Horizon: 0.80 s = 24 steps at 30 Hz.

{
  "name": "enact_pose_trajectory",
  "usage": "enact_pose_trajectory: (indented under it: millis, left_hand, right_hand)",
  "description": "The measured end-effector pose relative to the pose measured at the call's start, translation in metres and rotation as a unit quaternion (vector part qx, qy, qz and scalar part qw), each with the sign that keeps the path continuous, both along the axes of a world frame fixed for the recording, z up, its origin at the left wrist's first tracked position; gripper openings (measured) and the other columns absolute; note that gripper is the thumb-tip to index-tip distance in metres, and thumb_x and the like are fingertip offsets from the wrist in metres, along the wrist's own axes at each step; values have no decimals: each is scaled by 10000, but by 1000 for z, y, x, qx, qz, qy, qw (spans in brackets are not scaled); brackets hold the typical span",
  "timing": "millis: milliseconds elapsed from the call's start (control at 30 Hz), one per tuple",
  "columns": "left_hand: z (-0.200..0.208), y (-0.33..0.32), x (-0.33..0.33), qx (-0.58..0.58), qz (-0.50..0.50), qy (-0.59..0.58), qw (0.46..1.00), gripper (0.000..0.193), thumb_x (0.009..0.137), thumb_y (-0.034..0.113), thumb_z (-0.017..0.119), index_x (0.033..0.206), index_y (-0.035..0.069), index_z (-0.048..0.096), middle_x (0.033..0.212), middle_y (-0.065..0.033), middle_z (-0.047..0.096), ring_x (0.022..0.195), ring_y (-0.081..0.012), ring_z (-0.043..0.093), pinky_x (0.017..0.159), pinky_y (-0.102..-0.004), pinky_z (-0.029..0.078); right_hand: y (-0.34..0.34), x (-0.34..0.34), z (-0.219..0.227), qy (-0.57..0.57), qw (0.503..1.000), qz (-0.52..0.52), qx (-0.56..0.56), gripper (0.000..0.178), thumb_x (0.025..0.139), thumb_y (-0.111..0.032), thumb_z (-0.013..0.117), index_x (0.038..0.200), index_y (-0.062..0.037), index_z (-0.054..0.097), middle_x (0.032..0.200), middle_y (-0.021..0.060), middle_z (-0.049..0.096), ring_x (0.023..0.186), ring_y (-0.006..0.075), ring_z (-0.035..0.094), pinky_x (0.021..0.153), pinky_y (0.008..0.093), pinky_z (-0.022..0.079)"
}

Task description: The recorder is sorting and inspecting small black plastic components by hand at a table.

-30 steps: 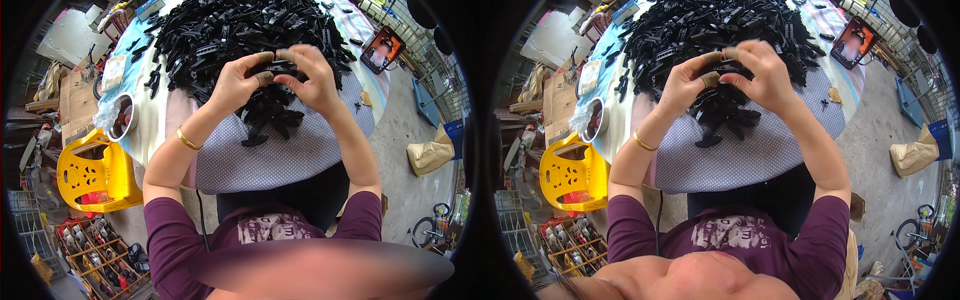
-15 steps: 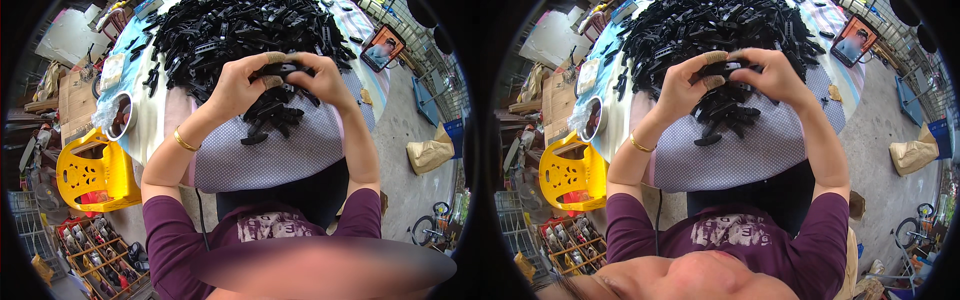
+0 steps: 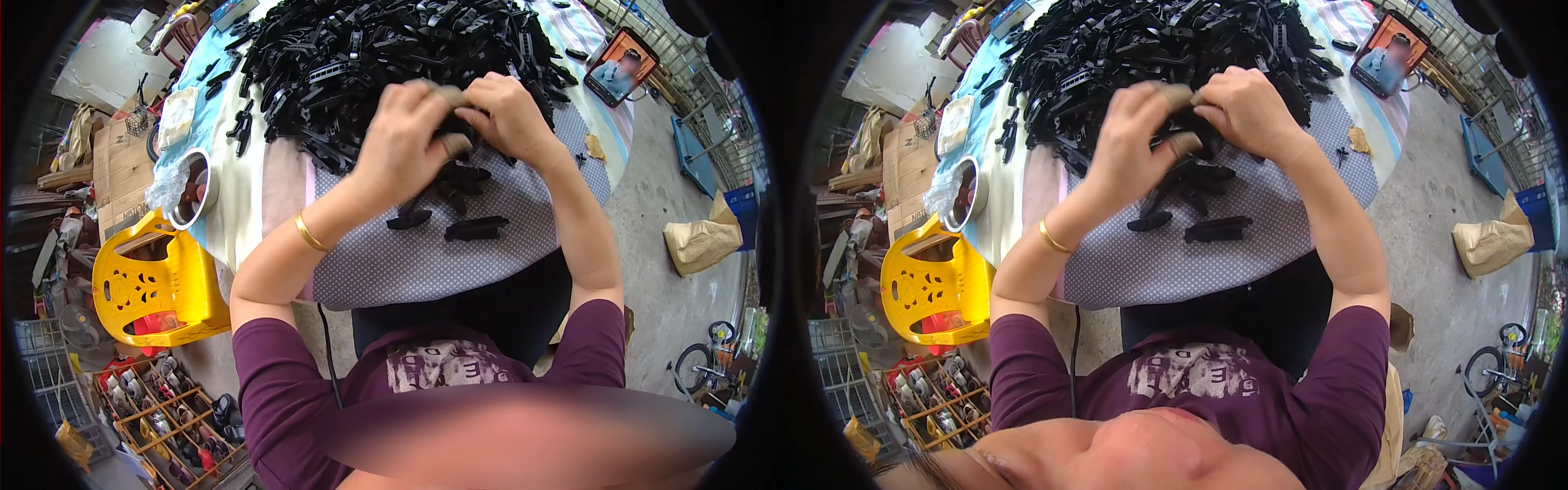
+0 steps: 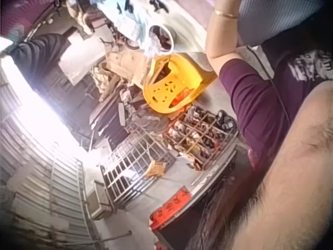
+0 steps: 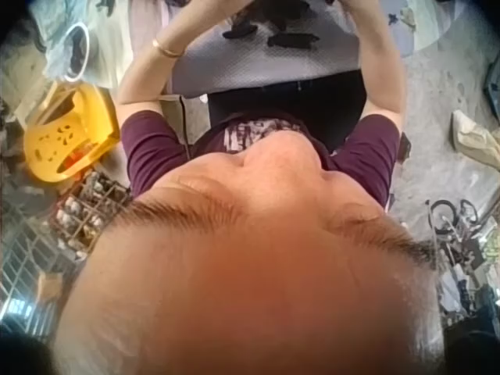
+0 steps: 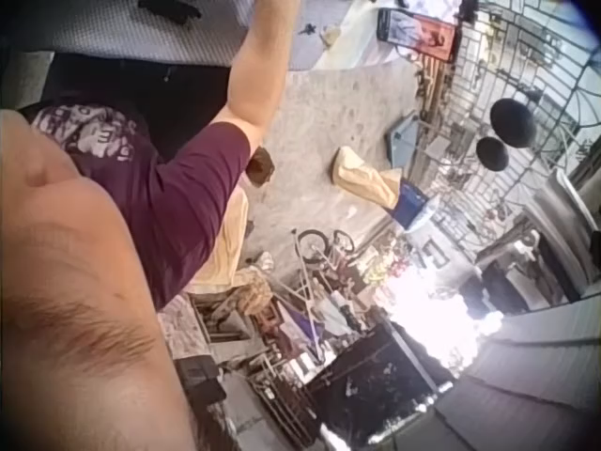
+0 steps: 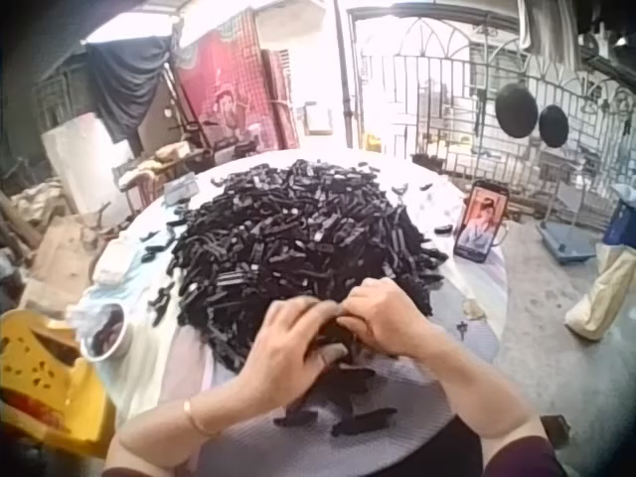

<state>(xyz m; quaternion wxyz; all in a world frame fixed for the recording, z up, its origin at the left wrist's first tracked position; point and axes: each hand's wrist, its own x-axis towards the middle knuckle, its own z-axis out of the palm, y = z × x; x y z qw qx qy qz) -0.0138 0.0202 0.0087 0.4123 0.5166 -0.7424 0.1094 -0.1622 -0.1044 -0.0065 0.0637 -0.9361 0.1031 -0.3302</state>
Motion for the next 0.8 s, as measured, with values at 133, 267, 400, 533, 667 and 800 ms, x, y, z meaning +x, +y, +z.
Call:
enact_pose_trajectory:
  millis: [133, 267, 400, 533, 667, 800]
  left_hand:
    - [-7, -6, 20, 71, -20, 52, 996, 378, 714, 74, 693, 1077, 27, 600, 937, -132, 626, 834, -286, 585, 772, -344, 483]
    - [0, -4, 23, 175, 44, 199, 963, 215, 821, 57, 625, 1026, -7, 641, 703, -42, 634, 603, -58, 541, 567, -193, 455]
    - [3, -8, 36, 201, 66, 328, 921, 190, 803, 76, 601, 955, -29, 642, 685, -55, 631, 582, -97, 584, 536, -238, 474]
    - [6, -7, 36, 274, 21, 461, 844, 240, 867, 87, 529, 1053, -57, 579, 823, -108, 629, 644, -123, 605, 564, -213, 504]
    - [2, -7, 34, 332, -37, 551, 765, 247, 885, 66, 487, 1079, -67, 564, 912, -128, 622, 755, -188, 652, 688, -264, 555]
    - [2, -5, 25, 379, -101, 630, 670, 283, 913, 64, 431, 1135, -77, 535, 1009, -169, 611, 882, -269, 652, 796, -314, 551]
  right_hand:
    - [8, 2, 1, -24, 987, 42, 155, 191, 717, -113, 696, 866, -11, 632, 808, 91, 623, 773, 235, 584, 700, 328, 464]
    - [12, -4, 13, 54, 971, 8, 232, 267, 681, -115, 733, 908, -19, 631, 847, 82, 631, 813, 216, 592, 721, 320, 468]
    - [10, -15, 5, 152, 986, 34, 54, 280, 641, -79, 734, 906, -43, 647, 848, 62, 633, 807, 228, 578, 724, 325, 466]
    - [2, -10, 4, 90, 990, 52, 97, 241, 668, -40, 707, 905, -48, 663, 776, 61, 636, 735, 179, 590, 693, 311, 469]
    - [7, -12, 18, -122, 913, 52, 387, 156, 823, 33, 599, 974, 2, 618, 927, 60, 659, 896, 121, 618, 796, 233, 486]
    - [17, -5, 14, -138, 911, 139, 362, 167, 825, 73, 575, 980, 19, 600, 1011, 91, 642, 951, 164, 615, 856, 271, 494]
